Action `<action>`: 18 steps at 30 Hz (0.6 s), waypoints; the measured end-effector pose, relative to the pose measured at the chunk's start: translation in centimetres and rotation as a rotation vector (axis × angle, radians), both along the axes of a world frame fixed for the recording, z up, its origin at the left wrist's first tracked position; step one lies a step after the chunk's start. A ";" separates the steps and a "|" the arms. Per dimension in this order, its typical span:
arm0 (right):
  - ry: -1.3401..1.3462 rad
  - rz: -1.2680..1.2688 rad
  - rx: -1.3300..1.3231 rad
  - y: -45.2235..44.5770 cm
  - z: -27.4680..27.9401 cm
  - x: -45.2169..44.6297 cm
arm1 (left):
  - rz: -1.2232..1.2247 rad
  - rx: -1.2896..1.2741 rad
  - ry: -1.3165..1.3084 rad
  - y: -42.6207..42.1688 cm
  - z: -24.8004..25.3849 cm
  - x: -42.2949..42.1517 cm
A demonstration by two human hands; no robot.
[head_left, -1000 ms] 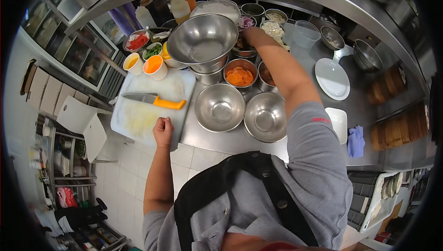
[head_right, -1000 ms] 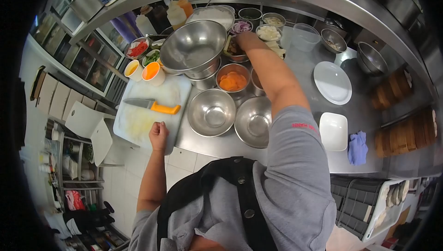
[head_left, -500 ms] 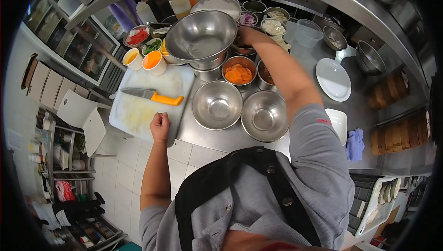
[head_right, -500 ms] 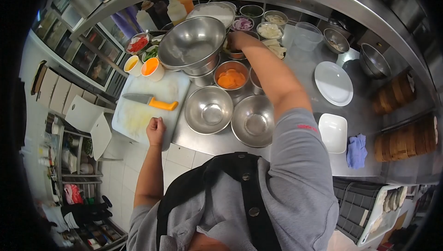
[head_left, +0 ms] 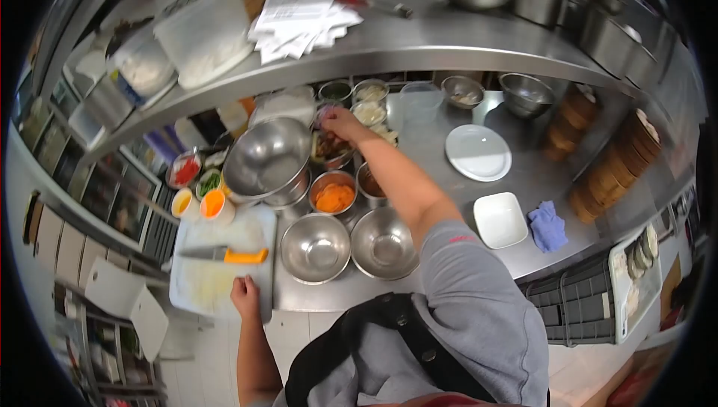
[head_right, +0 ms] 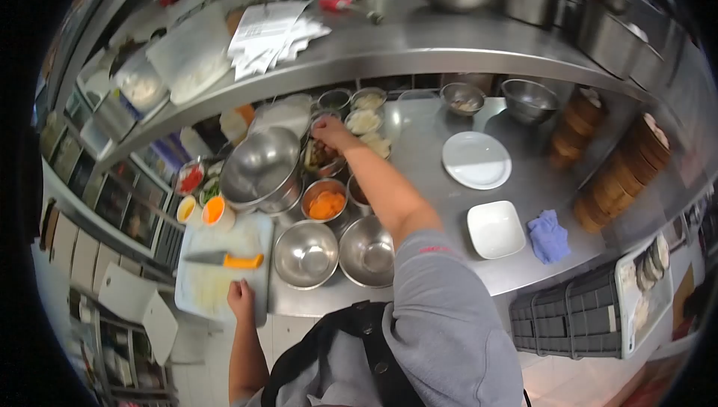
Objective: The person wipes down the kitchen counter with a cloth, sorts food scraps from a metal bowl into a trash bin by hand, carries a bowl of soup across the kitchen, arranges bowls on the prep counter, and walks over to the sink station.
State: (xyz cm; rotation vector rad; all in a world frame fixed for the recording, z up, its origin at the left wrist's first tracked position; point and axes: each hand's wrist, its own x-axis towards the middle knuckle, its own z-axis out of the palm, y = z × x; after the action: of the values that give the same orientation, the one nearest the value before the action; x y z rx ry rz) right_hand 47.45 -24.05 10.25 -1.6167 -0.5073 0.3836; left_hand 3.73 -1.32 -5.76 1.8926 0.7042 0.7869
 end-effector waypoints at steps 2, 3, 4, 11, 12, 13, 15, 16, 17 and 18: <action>0.272 0.011 0.298 -2.7 1.9 -2.2 | -0.020 0.065 -0.031 -0.7 1.0 0.2; 0.376 0.013 0.410 -4.4 2.6 -3.6 | -0.008 0.117 -0.033 -1.4 1.6 0.1; 0.368 0.092 0.396 -6.1 2.1 -4.0 | -0.023 0.124 -0.039 -2.1 2.3 0.3; 0.190 0.162 0.083 -21.9 4.5 -14.7 | -0.664 1.292 -0.618 -15.2 25.0 9.5; 0.213 0.164 0.117 -23.7 4.6 -16.3 | -0.756 1.297 -0.738 -18.0 30.1 11.6; 0.232 0.161 0.155 -25.3 5.0 -17.6 | -0.715 1.316 -0.788 -20.9 34.0 13.2; 0.188 0.137 0.165 -28.0 5.2 -20.4 | -0.732 1.392 -0.826 -25.6 41.2 17.3; 0.201 0.150 0.161 -29.1 5.5 -21.9 | -0.687 1.491 -1.002 -27.0 44.0 22.1; 0.187 0.128 0.134 -30.2 5.9 -23.5 | -0.614 1.404 -0.609 -29.2 45.1 23.4; 0.171 0.104 0.106 -31.4 5.9 -24.9 | -0.793 1.326 -0.397 -30.9 48.5 24.3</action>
State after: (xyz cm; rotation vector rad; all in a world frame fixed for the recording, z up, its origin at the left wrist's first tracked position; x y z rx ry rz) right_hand 22.59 -55.49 16.14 -1.4442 -0.4747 0.5592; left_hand 28.08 -32.21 42.75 2.6537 -1.0721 1.1259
